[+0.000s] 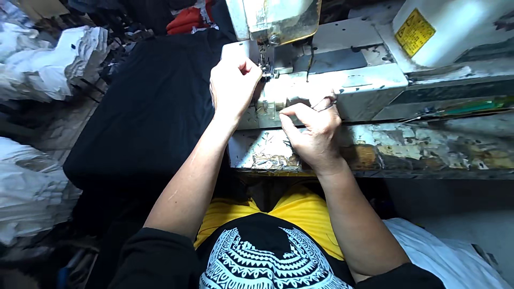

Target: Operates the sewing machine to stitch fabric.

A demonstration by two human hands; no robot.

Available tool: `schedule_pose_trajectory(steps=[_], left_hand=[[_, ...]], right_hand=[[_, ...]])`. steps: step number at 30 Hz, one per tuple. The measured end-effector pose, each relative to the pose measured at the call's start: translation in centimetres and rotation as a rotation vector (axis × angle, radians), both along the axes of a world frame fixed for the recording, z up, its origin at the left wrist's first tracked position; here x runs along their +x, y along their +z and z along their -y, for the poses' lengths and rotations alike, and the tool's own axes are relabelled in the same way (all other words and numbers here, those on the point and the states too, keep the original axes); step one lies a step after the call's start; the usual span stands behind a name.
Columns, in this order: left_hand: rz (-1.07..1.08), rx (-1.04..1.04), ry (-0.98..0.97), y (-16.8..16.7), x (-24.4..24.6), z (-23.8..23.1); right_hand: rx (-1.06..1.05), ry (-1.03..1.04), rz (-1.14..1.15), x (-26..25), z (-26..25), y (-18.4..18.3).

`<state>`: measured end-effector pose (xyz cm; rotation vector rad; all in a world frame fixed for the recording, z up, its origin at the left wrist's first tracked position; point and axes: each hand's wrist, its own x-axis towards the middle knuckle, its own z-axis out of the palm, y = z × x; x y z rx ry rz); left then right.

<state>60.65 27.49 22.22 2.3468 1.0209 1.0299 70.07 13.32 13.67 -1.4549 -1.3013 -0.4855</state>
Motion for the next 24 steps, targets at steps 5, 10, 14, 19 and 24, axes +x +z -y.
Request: schedule_pose_trajectory(steps=[5, 10, 14, 19, 24], left_hand=[[-0.019, -0.016, 0.02, 0.1, 0.1, 0.0], [-0.032, -0.074, 0.038, 0.4, 0.3, 0.0], [0.016, -0.036, 0.083, 0.1, 0.4, 1.4], [0.033, 0.011, 0.125, -0.3, 0.4, 1.8], [0.018, -0.069, 0.12, 0.0, 0.4, 1.0]], right_hand=[[0.021, -0.01, 0.001, 0.0, -0.2, -0.2], [0.033, -0.008, -0.001, 0.1, -0.4, -0.2], [0.027, 0.007, -0.008, 0.0, -0.3, -0.1], [0.057, -0.006, -0.019, -0.1, -0.7, -0.4], [0.073, -0.018, -0.009, -0.1, -0.9, -0.4]])
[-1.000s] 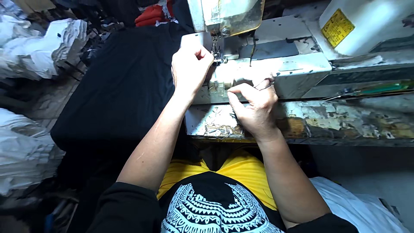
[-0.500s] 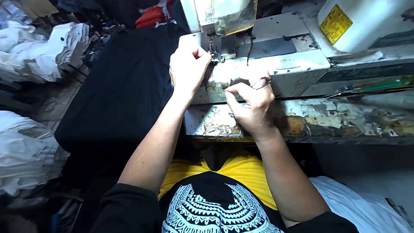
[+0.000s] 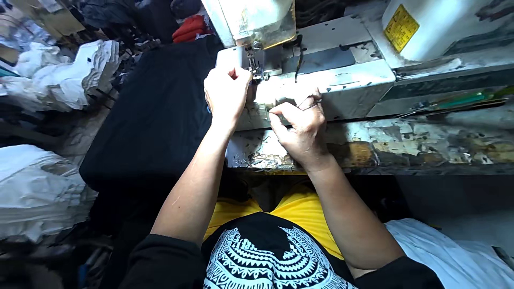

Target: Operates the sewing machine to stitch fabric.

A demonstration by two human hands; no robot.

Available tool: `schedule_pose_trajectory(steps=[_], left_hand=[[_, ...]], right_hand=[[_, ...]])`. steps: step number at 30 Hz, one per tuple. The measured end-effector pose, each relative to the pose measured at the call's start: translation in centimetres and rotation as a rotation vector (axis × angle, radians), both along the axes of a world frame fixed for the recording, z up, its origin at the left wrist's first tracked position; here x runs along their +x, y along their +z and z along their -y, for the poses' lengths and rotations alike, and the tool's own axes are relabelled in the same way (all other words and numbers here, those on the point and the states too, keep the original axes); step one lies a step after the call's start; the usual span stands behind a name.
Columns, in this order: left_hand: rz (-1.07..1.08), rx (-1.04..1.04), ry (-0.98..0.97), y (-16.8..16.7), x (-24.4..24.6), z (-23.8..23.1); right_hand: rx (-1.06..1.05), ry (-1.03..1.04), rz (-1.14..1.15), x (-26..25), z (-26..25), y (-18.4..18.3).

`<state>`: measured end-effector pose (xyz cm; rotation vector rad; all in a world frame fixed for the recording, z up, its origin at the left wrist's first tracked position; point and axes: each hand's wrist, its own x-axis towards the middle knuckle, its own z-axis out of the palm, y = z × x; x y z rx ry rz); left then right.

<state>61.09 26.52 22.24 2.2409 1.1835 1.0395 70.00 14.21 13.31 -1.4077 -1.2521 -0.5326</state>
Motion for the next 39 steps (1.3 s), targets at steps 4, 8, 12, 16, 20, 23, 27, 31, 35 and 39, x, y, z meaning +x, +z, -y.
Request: schedule_pose_trajectory(steps=[4, 8, 12, 16, 20, 23, 27, 31, 35, 39], left_hand=[[0.004, -0.098, -0.026, 0.51, 0.05, -0.87], [0.011, -0.07, -0.025, 0.33, 0.08, -0.7], [0.003, -0.055, -0.002, 0.18, 0.22, -0.63], [-0.022, -0.055, -0.012, 0.31, 0.27, -0.79], [-0.033, -0.061, 0.006, 0.36, 0.38, -0.71], [-0.035, -0.059, 0.014, 0.34, 0.46, -0.64], [-0.035, -0.061, 0.015, 0.38, 0.47, -0.59], [-0.036, -0.053, 0.002, 0.3, 0.48, -0.73], [-0.036, -0.049, 0.009, 0.26, 0.51, -0.87], [-0.05, -0.056, 0.019, 0.34, 0.52, -0.75]], right_hand=[[0.049, 0.002, 0.011, 0.21, -0.12, 0.28], [0.077, -0.029, -0.011, -0.02, -0.05, 0.48], [0.069, -0.033, -0.027, -0.16, -0.01, 0.65], [0.061, -0.027, -0.022, -0.13, -0.08, 0.59], [0.06, -0.032, -0.016, -0.15, -0.05, 0.65], [0.053, -0.03, -0.017, -0.13, -0.01, 0.67], [0.067, -0.033, -0.012, -0.11, -0.19, 0.55], [0.069, -0.031, -0.006, -0.04, -0.21, 0.51], [0.067, -0.031, -0.006, -0.04, -0.22, 0.49], [0.071, -0.026, -0.007, -0.04, -0.26, 0.43]])
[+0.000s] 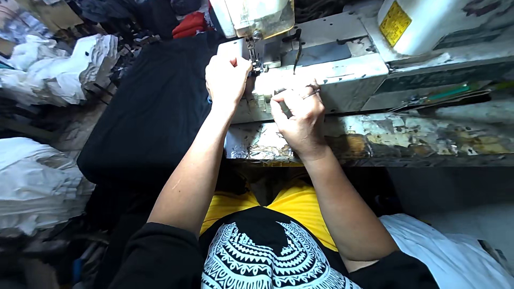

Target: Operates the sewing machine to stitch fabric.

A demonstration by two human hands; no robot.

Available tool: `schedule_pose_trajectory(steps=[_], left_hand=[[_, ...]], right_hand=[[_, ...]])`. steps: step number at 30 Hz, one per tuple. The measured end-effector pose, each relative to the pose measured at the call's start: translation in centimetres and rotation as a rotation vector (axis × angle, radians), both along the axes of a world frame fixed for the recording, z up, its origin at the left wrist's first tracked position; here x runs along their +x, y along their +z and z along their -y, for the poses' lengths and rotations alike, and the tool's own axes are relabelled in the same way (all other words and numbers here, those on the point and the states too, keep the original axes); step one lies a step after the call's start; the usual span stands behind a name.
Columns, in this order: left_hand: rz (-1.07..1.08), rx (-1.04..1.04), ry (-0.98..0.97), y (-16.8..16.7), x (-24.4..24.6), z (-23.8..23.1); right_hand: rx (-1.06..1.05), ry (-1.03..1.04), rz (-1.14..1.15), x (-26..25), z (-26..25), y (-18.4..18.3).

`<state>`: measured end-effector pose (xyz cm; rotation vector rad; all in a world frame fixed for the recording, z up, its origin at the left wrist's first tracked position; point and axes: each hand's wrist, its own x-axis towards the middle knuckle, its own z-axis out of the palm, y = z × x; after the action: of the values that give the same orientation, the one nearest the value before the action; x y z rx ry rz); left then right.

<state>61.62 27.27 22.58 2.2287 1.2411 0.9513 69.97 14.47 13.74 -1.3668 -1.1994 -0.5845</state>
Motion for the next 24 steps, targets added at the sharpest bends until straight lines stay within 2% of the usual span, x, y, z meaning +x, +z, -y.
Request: schedule_pose_trajectory(steps=[5, 10, 13, 21, 24], left_hand=[[-0.044, 0.005, -0.097, 0.7, -0.7, 0.0], [0.027, -0.163, -0.319, 2.3, -2.3, -1.5], [0.096, -0.211, -0.347, 2.2, -2.5, -2.6], [0.132, -0.069, -0.274, 1.2, -3.6, -2.6], [0.214, 0.214, -0.316, 1.4, -6.0, 0.3]], right_hand=[[-0.018, 0.014, 0.013, 0.1, 0.1, 0.1], [-0.042, 0.009, 0.019, 0.2, 0.3, 0.2], [-0.057, 0.0, 0.02, 0.2, 0.4, 0.2], [-0.073, -0.028, 0.057, 0.3, 0.4, -0.1], [-0.125, 0.057, 0.035, 0.2, 1.5, 0.2]])
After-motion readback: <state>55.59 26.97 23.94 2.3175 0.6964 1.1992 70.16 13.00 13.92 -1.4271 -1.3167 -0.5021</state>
